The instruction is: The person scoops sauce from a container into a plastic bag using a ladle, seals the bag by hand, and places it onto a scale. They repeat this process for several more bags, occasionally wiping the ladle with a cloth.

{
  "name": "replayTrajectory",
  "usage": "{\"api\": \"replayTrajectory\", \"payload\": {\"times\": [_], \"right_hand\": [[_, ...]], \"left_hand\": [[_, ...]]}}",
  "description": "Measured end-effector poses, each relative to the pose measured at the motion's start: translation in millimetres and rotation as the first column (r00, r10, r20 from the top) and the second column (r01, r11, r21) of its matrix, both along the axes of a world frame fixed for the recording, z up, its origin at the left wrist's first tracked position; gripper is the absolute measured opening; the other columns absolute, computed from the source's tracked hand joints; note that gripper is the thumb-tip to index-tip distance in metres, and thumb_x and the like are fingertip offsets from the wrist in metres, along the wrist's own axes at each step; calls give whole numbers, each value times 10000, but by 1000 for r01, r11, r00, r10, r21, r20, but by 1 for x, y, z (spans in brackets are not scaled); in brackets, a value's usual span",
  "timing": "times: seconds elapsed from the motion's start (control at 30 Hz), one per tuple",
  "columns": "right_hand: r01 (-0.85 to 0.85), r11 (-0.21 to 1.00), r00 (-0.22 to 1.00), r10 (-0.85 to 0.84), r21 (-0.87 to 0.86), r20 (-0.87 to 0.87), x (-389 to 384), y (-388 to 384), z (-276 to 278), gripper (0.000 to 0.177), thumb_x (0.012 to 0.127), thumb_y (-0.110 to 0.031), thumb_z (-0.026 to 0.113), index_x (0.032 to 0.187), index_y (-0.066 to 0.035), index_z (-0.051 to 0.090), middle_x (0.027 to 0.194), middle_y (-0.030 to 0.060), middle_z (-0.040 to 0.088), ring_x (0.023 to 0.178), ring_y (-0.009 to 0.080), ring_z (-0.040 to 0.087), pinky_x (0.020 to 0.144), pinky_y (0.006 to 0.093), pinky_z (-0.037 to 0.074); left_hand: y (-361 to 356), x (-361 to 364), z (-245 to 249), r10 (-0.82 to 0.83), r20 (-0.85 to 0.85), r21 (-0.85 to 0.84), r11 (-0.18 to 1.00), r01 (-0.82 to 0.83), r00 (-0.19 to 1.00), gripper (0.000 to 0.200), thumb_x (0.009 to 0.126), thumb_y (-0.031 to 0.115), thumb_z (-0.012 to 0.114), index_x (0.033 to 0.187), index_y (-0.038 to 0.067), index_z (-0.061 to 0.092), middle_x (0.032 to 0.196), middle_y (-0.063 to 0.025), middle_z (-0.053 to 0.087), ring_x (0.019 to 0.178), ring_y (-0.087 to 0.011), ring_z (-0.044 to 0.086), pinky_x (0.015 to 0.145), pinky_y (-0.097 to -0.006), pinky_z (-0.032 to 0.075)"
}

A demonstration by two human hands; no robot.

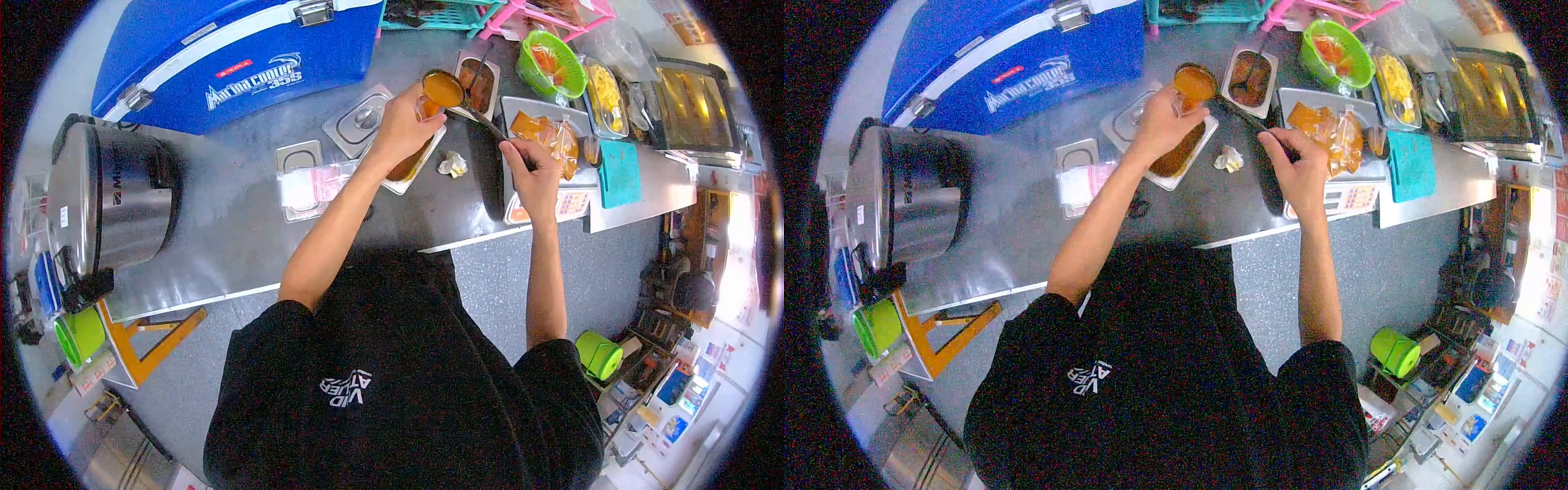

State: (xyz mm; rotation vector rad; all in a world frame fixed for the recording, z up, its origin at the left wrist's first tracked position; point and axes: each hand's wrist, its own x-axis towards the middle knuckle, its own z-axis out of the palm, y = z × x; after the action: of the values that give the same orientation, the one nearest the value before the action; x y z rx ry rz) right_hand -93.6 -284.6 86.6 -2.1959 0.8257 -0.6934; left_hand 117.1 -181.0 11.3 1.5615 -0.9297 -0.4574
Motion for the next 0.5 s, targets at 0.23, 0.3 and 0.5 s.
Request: {"api": "replayTrajectory", "payload": {"times": [0.23, 0.3, 0.5], "right_hand": [[13, 999, 1000, -13, -35, -14, 4, 5, 11, 144, 850, -129, 743, 923, -5, 737, 850, 103, 730, 764, 176, 678, 723, 294, 516], [0, 998, 1000, 0, -61, -8, 4, 3, 11, 139, 848, -129, 744, 919, -9, 737, 851, 102, 728, 760, 180, 678, 716, 299, 515], [-9, 986, 1000, 8, -169, -10, 5, 1, 14, 145, 841, -141, 753, 905, -13, 733, 844, 111, 719, 753, 202, 678, 704, 312, 511]], "left_hand": [[0, 1, 8, -18, -22, 14, 1000, 19, 1000, 348, 802, 105, 759, 1107, 16, 617, 978, -83, 707, 896, -176, 669, 830, -326, 519], [-2, 0, 5, -29, -55, -10, 1000, 28, 998, 345, 804, 106, 761, 1102, 11, 616, 976, -82, 707, 901, -168, 668, 827, -321, 519], [-3, 0, 9, -39, -88, -71, 997, 32, 995, 337, 797, 111, 761, 1098, 29, 632, 966, -81, 713, 887, -166, 670, 796, -316, 521]]}}
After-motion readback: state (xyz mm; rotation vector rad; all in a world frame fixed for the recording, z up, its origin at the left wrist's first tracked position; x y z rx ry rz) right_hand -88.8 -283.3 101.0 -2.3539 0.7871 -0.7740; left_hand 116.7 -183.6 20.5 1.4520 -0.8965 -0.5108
